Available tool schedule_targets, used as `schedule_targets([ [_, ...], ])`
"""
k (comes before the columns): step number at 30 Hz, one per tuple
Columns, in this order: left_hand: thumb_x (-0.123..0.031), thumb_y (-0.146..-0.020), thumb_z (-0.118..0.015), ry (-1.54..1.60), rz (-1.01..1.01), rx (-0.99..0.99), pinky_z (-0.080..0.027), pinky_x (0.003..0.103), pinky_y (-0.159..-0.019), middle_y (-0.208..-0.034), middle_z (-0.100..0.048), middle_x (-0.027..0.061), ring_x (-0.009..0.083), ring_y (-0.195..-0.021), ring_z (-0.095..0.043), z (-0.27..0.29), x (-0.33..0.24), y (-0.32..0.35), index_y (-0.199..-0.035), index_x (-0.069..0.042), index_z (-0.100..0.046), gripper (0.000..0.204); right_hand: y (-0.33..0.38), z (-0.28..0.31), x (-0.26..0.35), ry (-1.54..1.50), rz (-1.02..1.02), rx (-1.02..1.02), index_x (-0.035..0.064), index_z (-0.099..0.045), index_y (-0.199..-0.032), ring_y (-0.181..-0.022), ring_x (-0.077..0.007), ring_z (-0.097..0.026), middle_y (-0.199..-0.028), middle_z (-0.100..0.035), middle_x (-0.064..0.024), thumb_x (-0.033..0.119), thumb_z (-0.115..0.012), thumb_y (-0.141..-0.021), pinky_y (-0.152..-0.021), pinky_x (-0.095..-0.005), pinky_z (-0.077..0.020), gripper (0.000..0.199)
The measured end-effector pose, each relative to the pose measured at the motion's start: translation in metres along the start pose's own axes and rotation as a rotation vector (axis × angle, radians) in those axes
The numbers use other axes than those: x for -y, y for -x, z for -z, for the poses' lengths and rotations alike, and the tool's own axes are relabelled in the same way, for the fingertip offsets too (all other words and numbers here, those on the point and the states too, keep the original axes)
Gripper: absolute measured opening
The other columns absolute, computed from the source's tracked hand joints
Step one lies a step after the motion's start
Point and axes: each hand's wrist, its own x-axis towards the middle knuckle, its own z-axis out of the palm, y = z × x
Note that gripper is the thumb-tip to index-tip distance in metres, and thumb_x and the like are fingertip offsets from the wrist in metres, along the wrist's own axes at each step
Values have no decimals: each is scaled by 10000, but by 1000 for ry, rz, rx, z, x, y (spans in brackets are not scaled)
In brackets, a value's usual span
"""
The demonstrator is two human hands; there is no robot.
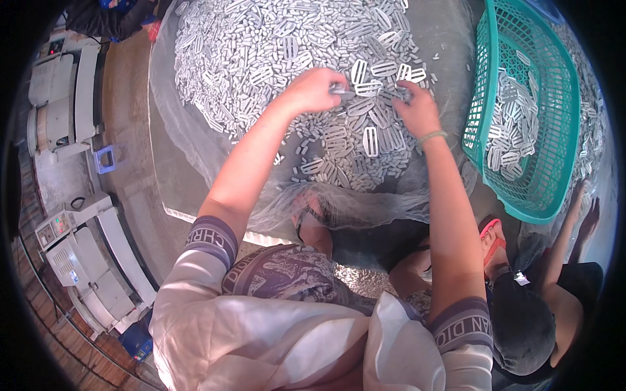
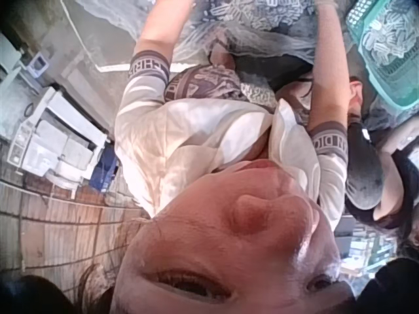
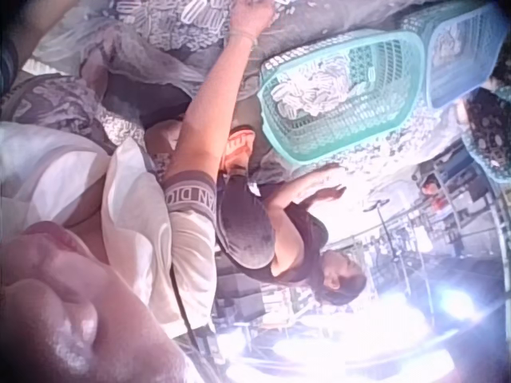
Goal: The person sits on the floor and sorts small, silver-colored metal parts from a large pile on a plastic sheet into a green basket. They pick up handfuls of parts, separate them, and place the selected pieces into the basket.
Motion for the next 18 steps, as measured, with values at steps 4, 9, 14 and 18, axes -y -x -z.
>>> schedule_targets([
  [4,-123,-741,-562,436,-18,-88,-464,316,-645,-789,-600,102,181,-689,-624,3,13,-25,-989,-69,-554,254,7,-17,15,396,103,-39,97,-589,-1085,-869,-354,-567,-999,-520,-198,142,-659,-708,-793,-402,-469,387],
  [9,-202,-783,-591,380,108,-99,-472,312,-589,-828,-604,117,173,-553,-616,-1,8,-46,-1046,-41,-519,316,11,-14,5,402,45,-53,81,-604,-982,-818,-330,-580,-901,-544,-173,108,-639,-691,-755,-378,-471,295],
  [14,-484,-681,-685,63,157,-294,-481,338,-753,-924,-613,166,253,-881,-613,-13,8,-61,-1077,-22,-538,626,-4,-11,-33,-149,-222,82,73,-581,-909,-740,-298,-584,-774,-573,-135,82,-595,-689,-699,-345,-460,221],
  [18,-583,-582,-719,-184,248,-265,-470,379,-815,-1027,-569,184,301,-974,-571,-18,-37,-48,-1109,21,-505,830,10,-36,4,-92,-87,-58,47,-568,-994,-799,-309,-596,-854,-594,-161,144,-635,-713,-734,-366,-467,304],
])
